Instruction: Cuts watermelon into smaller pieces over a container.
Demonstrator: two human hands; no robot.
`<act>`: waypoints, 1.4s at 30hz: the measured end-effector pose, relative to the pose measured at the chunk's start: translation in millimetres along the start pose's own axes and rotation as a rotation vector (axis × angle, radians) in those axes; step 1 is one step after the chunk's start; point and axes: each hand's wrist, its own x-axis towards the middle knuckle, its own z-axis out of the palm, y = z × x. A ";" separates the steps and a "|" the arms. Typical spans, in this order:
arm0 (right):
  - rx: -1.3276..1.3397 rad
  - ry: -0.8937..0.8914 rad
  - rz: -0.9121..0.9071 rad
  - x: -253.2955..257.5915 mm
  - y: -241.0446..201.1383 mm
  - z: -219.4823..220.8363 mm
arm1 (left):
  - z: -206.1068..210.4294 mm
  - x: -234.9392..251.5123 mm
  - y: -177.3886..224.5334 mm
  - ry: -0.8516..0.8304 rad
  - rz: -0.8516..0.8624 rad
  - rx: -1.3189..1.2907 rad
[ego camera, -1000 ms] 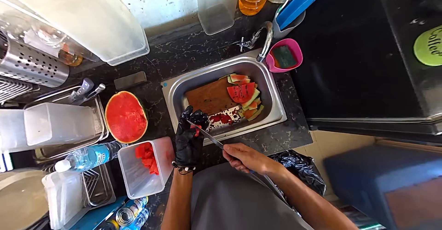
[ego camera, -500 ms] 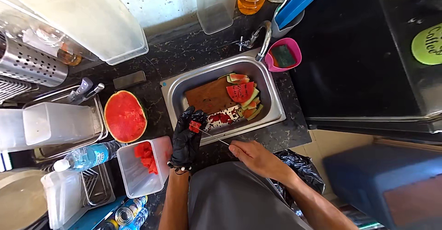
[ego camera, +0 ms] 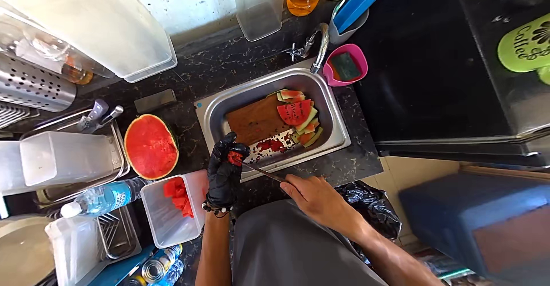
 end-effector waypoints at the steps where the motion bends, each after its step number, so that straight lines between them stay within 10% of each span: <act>1: 0.016 0.027 -0.009 1.6 1.2 5.1 | 1.9 0.1 -0.7 0.028 0.001 -0.015; 42: 0.141 -0.042 0.065 11.3 -1.9 29.1 | 2.5 6.5 -23.3 0.226 0.102 0.144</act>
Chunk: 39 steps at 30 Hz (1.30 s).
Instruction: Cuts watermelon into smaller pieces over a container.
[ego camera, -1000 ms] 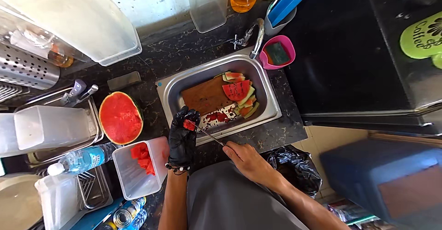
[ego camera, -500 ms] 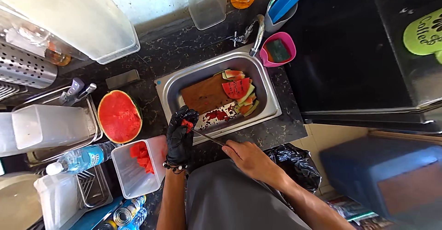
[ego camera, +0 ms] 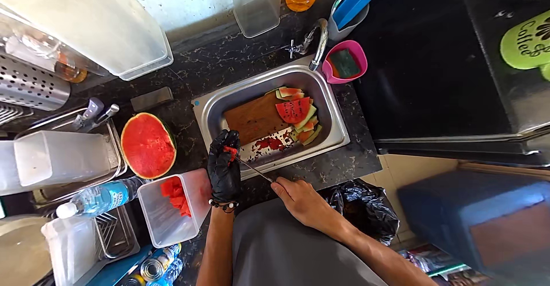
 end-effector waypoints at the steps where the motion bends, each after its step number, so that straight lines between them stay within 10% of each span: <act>1: -0.020 -0.014 0.004 -0.8 -0.6 -2.7 | -2.9 0.9 -0.9 -0.027 0.037 0.024; 23: -0.148 0.064 0.001 6.4 2.9 -5.9 | 9.6 1.5 10.6 0.012 -0.051 -0.012; 39: 0.069 0.295 -0.077 24.9 15.9 25.3 | 31.5 -7.4 28.0 0.364 -0.291 0.012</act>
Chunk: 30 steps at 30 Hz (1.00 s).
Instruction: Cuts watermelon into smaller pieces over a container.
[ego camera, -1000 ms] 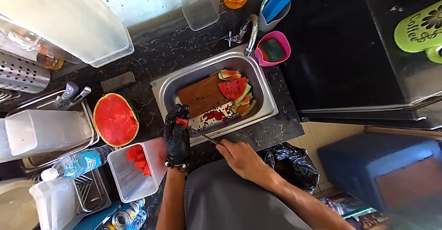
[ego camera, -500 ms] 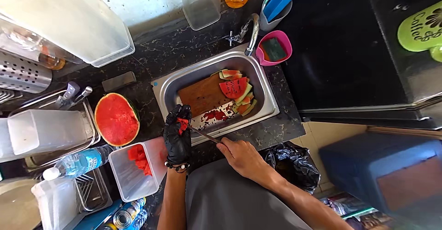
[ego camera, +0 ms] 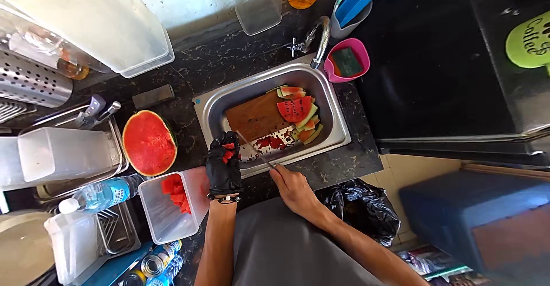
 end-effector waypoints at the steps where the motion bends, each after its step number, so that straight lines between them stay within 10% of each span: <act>1: 0.022 -0.045 0.027 0.9 1.3 -4.9 | -1.7 0.6 -0.9 -0.012 0.003 0.004; 13: 0.094 -0.337 0.066 2.8 10.0 -29.3 | -23.0 18.8 -10.6 -0.329 0.038 0.012; 23: 0.853 -0.378 0.438 19.5 47.1 -22.3 | -29.2 21.1 -17.1 -0.195 -0.162 -0.024; 30: -0.017 -0.206 0.444 40.5 111.0 -25.3 | -36.4 -2.9 25.4 -0.237 -0.306 -0.258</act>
